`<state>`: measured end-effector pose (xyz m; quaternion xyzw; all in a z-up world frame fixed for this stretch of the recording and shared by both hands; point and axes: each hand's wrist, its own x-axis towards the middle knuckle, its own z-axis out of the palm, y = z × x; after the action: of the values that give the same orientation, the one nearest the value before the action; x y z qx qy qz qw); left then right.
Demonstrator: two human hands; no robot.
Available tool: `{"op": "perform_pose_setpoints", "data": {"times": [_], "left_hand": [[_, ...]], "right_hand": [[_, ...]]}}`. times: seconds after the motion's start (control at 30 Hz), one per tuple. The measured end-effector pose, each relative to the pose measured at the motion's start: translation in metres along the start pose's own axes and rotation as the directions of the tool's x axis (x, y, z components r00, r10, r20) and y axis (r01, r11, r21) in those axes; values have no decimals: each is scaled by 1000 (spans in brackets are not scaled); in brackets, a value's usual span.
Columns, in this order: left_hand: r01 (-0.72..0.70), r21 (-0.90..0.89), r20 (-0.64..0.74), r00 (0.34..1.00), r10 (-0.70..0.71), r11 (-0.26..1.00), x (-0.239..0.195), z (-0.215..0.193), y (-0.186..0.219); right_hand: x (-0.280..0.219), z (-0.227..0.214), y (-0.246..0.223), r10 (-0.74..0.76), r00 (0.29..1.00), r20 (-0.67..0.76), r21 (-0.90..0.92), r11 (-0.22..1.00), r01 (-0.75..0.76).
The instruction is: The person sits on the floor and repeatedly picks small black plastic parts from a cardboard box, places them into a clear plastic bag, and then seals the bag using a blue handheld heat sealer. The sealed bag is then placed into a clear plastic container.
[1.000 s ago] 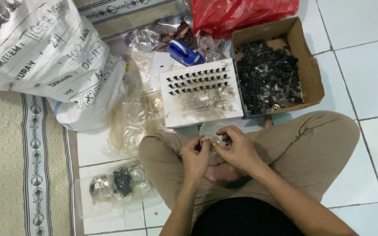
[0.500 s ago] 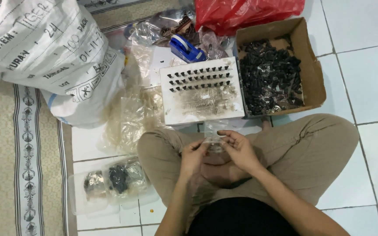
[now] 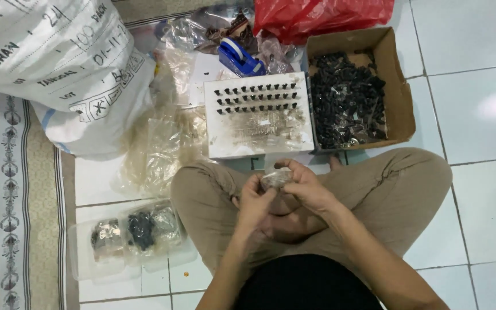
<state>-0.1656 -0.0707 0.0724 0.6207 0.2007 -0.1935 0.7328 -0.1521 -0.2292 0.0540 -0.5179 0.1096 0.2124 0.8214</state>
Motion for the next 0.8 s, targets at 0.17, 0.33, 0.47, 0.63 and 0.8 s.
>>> {"op": "perform_pose_setpoints", "data": {"times": [0.17,0.33,0.47,0.63,0.8], "left_hand": [[-158,348,-168,959,227,924,-39,13,64],[-399,544,-55,861,506,738,-32,10,47],[-302,289,-133,927,350,909,-13,4,42],[14,-282,-111,993,-47,959,11,-2,29],[230,-571,118,973,-198,788,31,-7,-9]], "right_hand": [[-1,19,-6,-141,973,-185,-209,973,101],[-5,33,-35,-484,797,-361,-592,779,204],[-16,40,-33,-504,821,-267,-608,749,262],[-22,35,-18,-504,845,-181,-683,682,261],[-12,40,-32,47,959,-279,176,984,3]]}}
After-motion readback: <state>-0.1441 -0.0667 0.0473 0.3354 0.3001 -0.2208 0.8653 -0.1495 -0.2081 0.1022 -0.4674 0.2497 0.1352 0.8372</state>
